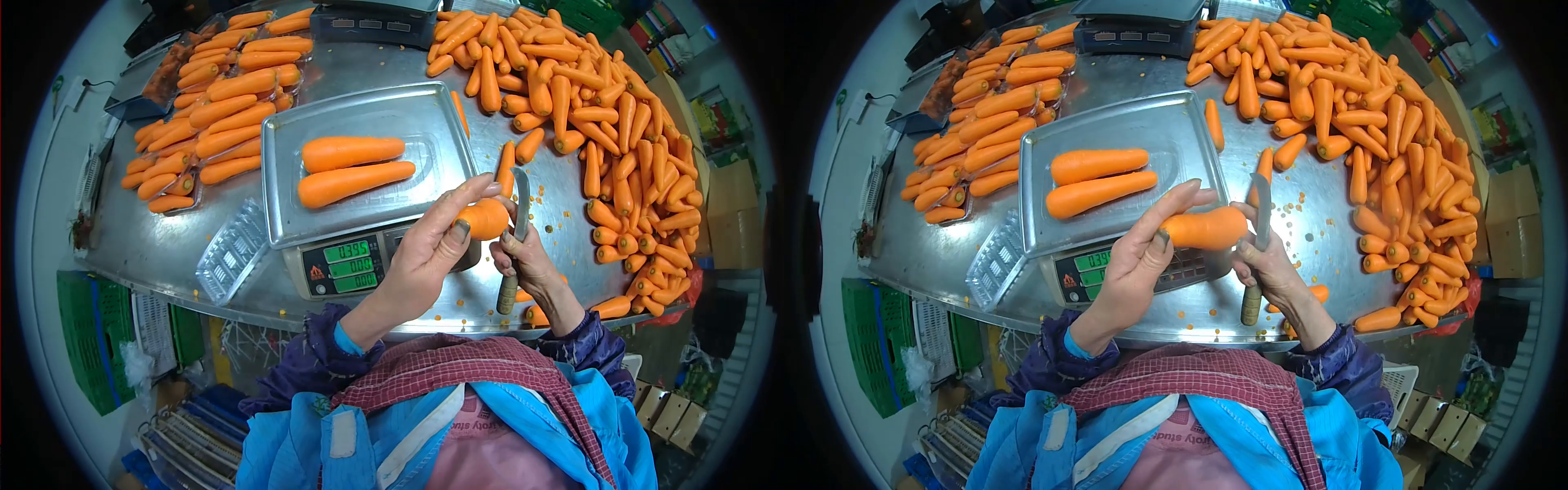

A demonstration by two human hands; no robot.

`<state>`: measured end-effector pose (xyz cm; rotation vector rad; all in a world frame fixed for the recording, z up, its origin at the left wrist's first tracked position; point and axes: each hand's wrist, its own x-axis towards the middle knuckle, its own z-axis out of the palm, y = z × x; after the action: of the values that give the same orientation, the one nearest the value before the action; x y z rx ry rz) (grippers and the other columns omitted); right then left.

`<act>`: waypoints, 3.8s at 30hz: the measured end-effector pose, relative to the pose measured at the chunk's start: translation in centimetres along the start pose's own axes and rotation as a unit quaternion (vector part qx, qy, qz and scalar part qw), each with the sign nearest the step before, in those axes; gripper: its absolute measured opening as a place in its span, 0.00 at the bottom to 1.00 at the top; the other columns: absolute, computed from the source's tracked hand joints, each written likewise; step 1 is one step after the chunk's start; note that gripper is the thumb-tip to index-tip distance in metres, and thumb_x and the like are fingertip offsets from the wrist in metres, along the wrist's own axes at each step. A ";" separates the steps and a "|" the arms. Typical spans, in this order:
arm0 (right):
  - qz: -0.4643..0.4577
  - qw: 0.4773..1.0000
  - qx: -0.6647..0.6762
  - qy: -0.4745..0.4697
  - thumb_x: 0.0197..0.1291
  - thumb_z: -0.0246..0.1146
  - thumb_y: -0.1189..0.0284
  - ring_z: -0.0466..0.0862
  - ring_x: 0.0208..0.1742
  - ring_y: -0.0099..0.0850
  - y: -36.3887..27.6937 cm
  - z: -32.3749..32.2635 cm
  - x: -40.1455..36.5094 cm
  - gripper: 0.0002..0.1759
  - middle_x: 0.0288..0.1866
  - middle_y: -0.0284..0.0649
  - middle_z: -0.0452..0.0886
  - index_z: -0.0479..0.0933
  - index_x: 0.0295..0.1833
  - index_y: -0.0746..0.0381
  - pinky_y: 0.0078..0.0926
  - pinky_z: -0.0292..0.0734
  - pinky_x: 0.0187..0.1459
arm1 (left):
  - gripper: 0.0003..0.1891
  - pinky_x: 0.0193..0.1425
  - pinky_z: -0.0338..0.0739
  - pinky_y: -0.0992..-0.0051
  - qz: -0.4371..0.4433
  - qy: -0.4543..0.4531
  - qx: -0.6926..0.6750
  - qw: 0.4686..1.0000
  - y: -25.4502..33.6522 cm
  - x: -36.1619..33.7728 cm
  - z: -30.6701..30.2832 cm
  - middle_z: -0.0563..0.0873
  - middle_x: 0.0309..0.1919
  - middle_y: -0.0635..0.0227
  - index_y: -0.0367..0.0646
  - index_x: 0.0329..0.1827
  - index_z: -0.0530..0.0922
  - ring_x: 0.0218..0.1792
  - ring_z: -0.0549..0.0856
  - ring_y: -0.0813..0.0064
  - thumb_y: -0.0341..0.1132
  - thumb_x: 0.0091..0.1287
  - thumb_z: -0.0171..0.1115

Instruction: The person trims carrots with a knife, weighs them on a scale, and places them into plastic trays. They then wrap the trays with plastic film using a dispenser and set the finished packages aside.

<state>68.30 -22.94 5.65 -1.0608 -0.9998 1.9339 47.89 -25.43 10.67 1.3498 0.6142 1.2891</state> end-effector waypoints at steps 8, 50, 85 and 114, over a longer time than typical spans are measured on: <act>-0.060 0.986 -0.117 0.099 0.59 0.62 0.72 0.68 0.19 0.16 -1.3 1.6 -0.6 0.33 0.33 0.34 0.73 0.56 0.67 0.61 0.13 0.63 0.19 | 0.24 0.67 0.60 0.61 -0.029 0.122 -0.332 0.935 -0.1 1.3 -1.6 0.75 0.45 0.59 0.32 0.68 0.55 0.55 0.71 0.66 0.32 0.70 0.35; -0.091 0.860 -0.500 0.049 0.54 0.65 0.74 0.70 0.23 0.15 -2.5 6.7 8.3 0.30 0.51 0.40 0.76 0.66 0.63 0.65 0.13 0.69 0.26 | 0.24 0.55 0.72 0.67 -0.151 0.072 0.427 0.889 0.8 -3.2 -18.4 0.80 0.45 0.55 0.38 0.50 0.72 0.49 0.79 0.56 0.27 0.48 0.68; -0.047 0.865 -0.500 0.010 0.53 0.62 0.74 0.82 0.23 0.27 -2.4 4.1 10.6 0.22 0.33 0.47 0.83 0.71 0.52 0.75 0.23 0.76 0.25 | 0.17 0.25 0.78 0.79 -0.385 0.134 0.352 0.843 0.5 -3.5 -20.0 0.78 0.32 0.63 0.30 0.54 0.67 0.23 0.82 0.77 0.24 0.61 0.52; -0.045 0.910 -0.405 -0.076 0.53 0.61 0.74 0.74 0.24 0.20 -5.8 18.7 22.9 0.17 0.27 0.36 0.75 0.70 0.47 0.71 0.15 0.67 0.20 | 0.06 0.44 0.83 0.73 -0.255 0.323 0.036 0.911 5.6 -6.4 -34.1 0.78 0.41 0.60 0.43 0.43 0.62 0.40 0.84 0.67 0.25 0.68 0.48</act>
<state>43.46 -6.38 9.70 -1.2621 -2.0009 1.5417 13.34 -20.66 6.48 0.7080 1.3808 1.2624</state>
